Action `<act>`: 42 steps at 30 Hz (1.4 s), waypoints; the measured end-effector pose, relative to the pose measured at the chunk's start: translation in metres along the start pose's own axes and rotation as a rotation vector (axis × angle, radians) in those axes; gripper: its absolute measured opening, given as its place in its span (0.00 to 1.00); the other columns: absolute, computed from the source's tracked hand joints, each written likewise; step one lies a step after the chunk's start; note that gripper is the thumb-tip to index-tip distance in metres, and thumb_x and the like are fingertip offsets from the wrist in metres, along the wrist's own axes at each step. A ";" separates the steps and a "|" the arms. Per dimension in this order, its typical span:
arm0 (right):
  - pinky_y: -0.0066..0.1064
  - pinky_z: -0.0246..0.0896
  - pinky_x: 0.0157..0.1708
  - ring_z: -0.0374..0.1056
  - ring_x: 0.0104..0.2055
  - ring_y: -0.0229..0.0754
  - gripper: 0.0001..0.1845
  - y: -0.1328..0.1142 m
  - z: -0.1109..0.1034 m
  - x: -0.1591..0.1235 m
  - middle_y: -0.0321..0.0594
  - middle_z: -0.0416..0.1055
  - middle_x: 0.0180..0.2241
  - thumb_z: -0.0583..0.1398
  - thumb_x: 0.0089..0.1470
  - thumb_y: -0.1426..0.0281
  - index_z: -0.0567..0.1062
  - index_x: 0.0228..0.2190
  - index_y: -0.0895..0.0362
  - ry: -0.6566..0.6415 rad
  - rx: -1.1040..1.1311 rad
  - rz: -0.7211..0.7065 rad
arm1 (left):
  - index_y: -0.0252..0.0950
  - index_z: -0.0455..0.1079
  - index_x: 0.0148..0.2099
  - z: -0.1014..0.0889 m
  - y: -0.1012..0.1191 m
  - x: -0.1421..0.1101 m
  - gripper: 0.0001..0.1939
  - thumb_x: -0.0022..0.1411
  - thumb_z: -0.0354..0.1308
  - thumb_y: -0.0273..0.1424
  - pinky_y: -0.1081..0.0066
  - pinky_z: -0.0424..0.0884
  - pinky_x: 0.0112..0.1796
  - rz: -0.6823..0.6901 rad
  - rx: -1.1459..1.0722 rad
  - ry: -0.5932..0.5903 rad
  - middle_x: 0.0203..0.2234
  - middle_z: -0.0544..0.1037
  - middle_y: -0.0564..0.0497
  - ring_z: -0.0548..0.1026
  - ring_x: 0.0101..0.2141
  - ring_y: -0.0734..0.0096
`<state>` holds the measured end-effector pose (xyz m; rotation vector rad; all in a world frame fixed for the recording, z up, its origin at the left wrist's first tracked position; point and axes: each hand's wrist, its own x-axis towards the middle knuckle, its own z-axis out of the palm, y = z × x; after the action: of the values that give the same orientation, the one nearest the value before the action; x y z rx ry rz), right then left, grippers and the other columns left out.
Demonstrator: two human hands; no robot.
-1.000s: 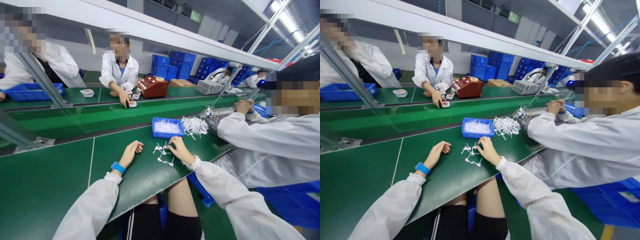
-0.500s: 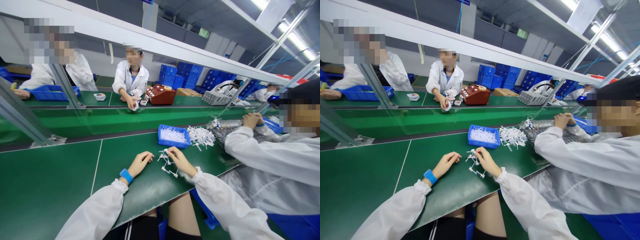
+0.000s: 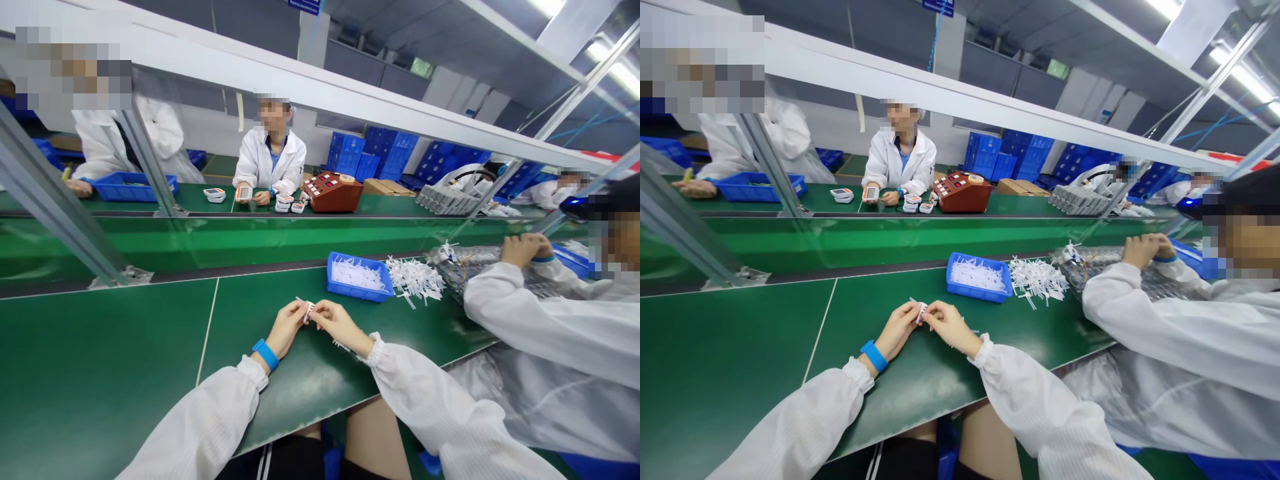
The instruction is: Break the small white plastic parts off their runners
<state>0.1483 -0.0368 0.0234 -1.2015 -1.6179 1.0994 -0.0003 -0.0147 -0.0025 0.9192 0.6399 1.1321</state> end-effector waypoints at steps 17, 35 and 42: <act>0.30 0.60 0.34 0.69 0.30 0.42 0.06 0.024 -0.113 0.106 0.42 0.73 0.26 0.62 0.39 0.79 0.73 0.26 0.61 0.354 -0.701 0.179 | 0.32 0.71 0.31 -0.006 -0.002 0.003 0.14 0.51 0.66 0.39 0.75 0.63 0.29 -0.094 -0.057 -0.049 0.24 0.69 0.54 0.67 0.25 0.79; 0.34 0.65 0.37 0.70 0.34 0.43 0.14 0.008 -0.136 0.102 0.43 0.74 0.30 0.63 0.46 0.61 0.71 0.28 0.60 0.365 -0.361 -0.037 | 0.32 0.71 0.33 -0.009 -0.006 0.006 0.15 0.52 0.66 0.39 0.76 0.64 0.31 -0.123 -0.082 -0.058 0.25 0.69 0.54 0.66 0.26 0.80; 0.32 0.66 0.34 0.72 0.31 0.39 0.16 -0.016 -0.083 0.087 0.40 0.76 0.31 0.61 0.50 0.57 0.67 0.34 0.55 0.153 0.019 -0.190 | 0.33 0.71 0.33 -0.009 -0.005 0.006 0.14 0.53 0.65 0.39 0.76 0.65 0.30 -0.081 -0.083 -0.002 0.25 0.70 0.53 0.67 0.26 0.79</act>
<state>0.2046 0.0591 0.0712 -1.0688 -1.5642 0.8801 -0.0032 -0.0070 -0.0116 0.8163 0.6186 1.0776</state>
